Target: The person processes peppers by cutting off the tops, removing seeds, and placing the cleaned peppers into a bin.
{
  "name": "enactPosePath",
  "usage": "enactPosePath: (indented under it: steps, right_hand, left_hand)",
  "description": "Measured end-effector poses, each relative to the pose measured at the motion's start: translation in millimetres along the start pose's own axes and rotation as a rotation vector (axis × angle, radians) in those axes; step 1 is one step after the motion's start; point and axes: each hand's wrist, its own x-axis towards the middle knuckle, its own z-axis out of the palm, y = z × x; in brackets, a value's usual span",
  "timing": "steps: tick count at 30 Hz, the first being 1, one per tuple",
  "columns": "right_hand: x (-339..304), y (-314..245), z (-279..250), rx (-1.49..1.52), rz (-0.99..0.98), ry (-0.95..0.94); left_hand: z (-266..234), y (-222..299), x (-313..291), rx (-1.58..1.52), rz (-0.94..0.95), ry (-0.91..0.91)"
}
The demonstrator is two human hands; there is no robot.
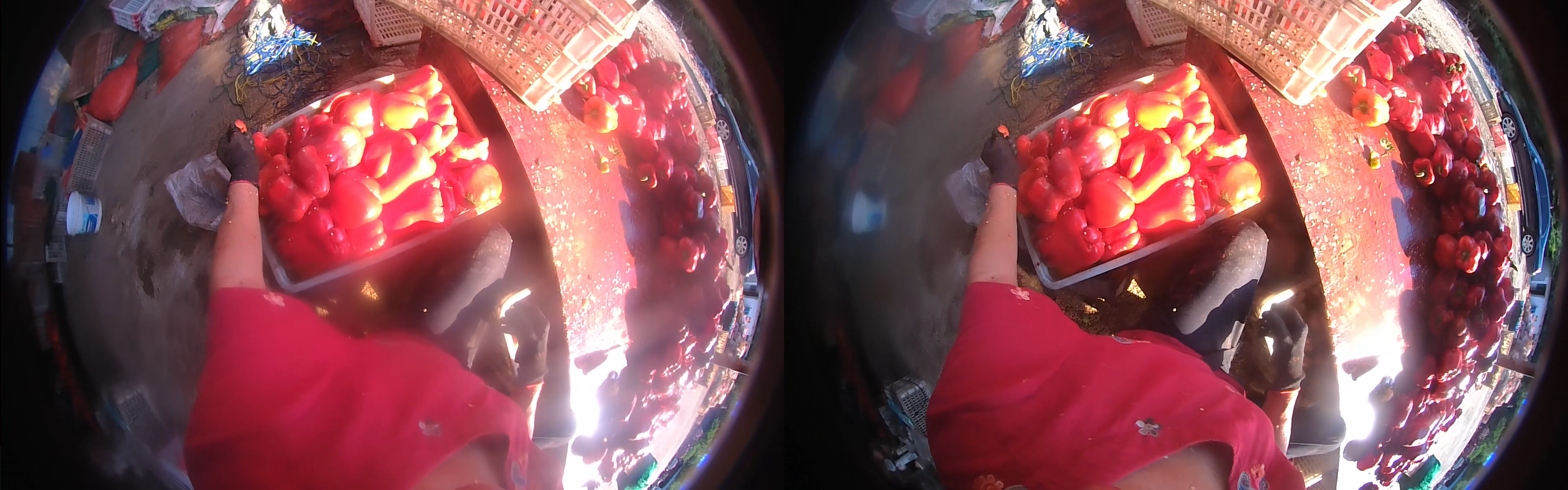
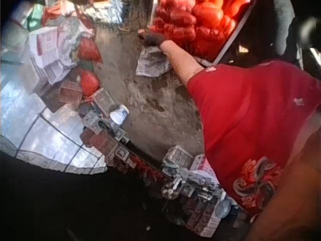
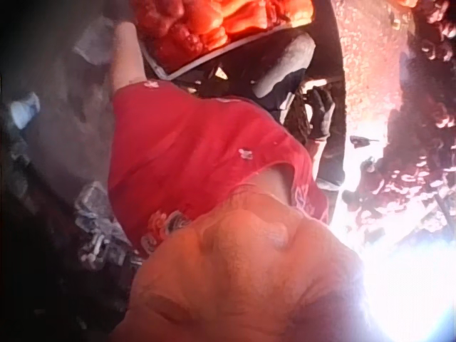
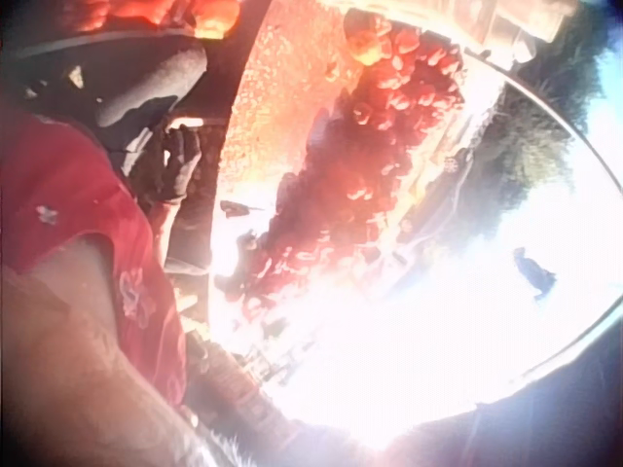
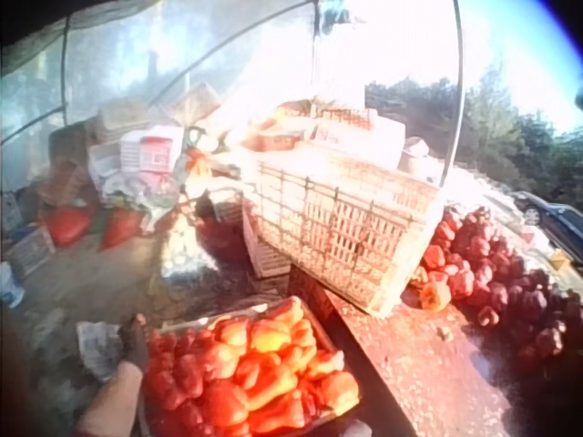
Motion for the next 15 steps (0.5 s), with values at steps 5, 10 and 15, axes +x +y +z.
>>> enactPosePath:
  steps: [5,10,15]
  right_hand:
    - [7,-2,-6,-0.237,-0.270,-0.137]
    - [40,-15,3,0.647,0.246,-0.117]
    - [41,16,-22,-0.148,0.425,0.039]
  left_hand:
    - [85,51,-114,-0.089,0.255,-0.372]
    - [147,81,-350,-0.087,0.663,-1.220]
    - [148,71,-466,0.151,1.063,-1.582]
